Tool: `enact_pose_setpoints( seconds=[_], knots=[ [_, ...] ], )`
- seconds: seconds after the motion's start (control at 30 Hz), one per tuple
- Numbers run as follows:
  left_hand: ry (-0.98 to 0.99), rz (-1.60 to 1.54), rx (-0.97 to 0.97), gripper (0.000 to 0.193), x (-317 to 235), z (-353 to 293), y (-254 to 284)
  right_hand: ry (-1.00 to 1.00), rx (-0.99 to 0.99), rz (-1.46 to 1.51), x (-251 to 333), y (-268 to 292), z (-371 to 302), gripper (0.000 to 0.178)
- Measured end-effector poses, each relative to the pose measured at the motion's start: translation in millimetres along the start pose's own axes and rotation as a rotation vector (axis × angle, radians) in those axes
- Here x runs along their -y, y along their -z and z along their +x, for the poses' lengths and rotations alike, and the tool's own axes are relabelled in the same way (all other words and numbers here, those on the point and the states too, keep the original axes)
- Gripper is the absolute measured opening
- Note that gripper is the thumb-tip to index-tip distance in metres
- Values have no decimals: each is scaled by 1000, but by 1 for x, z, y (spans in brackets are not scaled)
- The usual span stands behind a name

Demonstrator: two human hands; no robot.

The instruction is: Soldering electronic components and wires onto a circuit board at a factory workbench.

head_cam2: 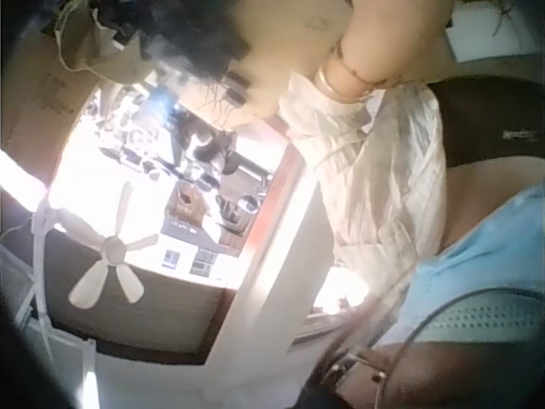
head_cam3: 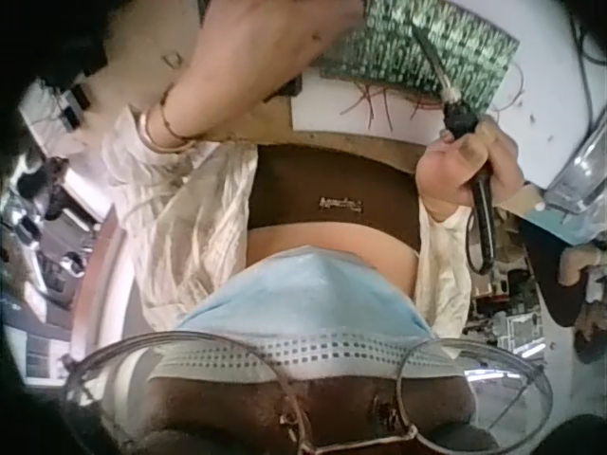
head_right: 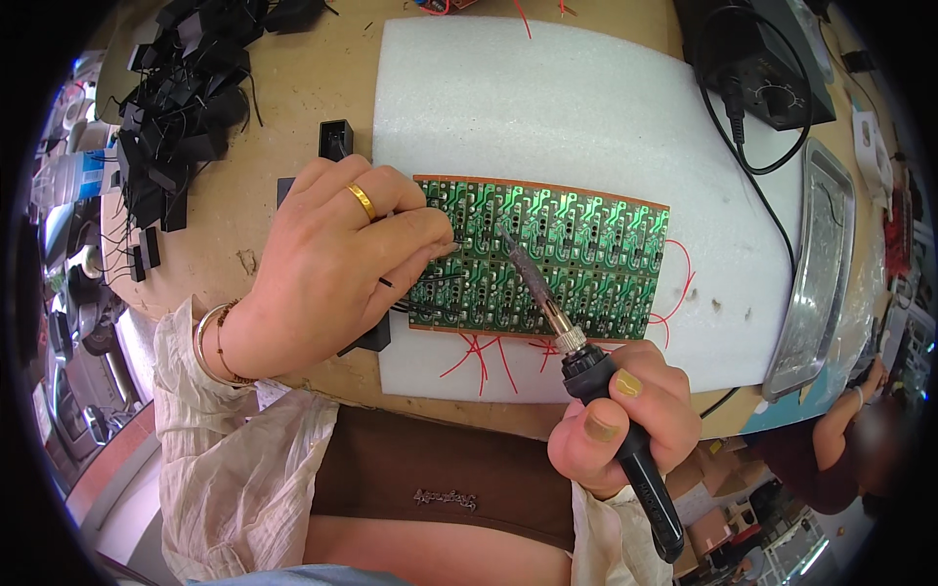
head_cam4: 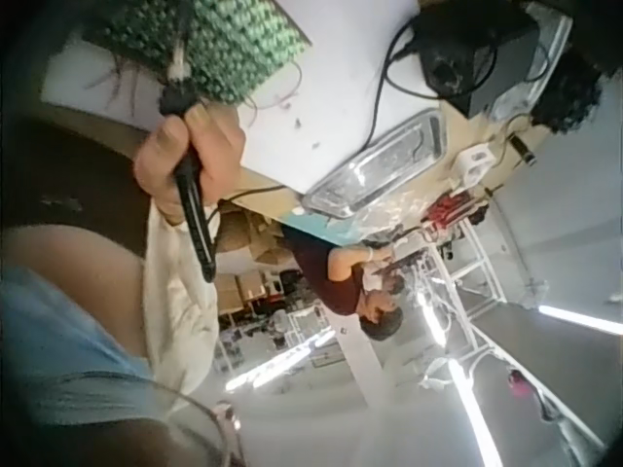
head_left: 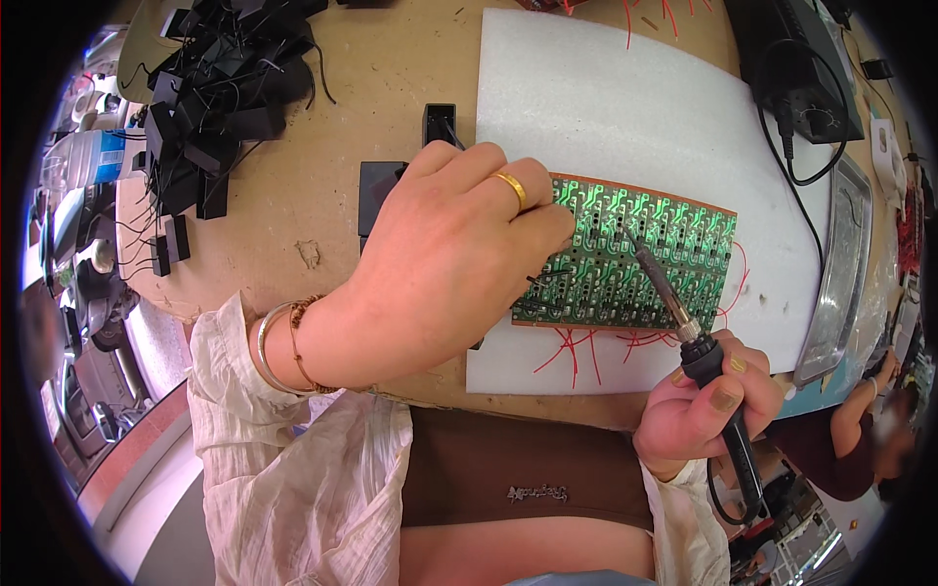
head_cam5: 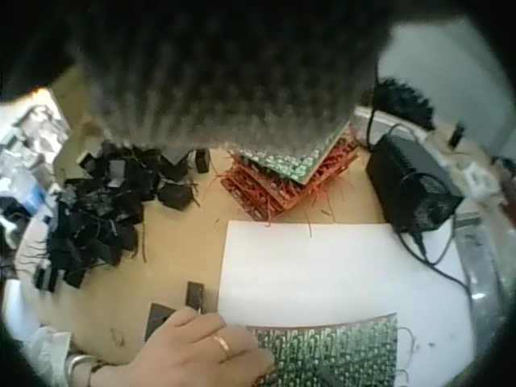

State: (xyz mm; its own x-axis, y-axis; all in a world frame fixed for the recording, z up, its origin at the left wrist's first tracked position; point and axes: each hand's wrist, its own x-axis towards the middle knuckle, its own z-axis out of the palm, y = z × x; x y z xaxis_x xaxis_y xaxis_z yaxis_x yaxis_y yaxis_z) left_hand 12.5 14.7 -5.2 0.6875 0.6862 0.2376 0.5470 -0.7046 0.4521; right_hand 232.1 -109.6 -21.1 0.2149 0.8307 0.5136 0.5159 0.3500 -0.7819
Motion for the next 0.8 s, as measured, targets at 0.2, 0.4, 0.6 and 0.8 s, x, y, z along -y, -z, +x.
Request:
enact_pose_setpoints(
  seconds=[0.2,0.4,0.6,0.8],
  knots=[
    [12,-14,-9,15,-1,0,2,4,-23,-8,0,2,-2,30],
    [41,-57,15,26,-3,1,9,-19,-86,3,1,-2,-2,29],
    [97,-154,243,40,17,6,59,-35,-117,22,2,-1,-3,29],
    [21,-254,207,23,32,4,63,-56,-125,43,2,-2,-5,29]
  ],
)
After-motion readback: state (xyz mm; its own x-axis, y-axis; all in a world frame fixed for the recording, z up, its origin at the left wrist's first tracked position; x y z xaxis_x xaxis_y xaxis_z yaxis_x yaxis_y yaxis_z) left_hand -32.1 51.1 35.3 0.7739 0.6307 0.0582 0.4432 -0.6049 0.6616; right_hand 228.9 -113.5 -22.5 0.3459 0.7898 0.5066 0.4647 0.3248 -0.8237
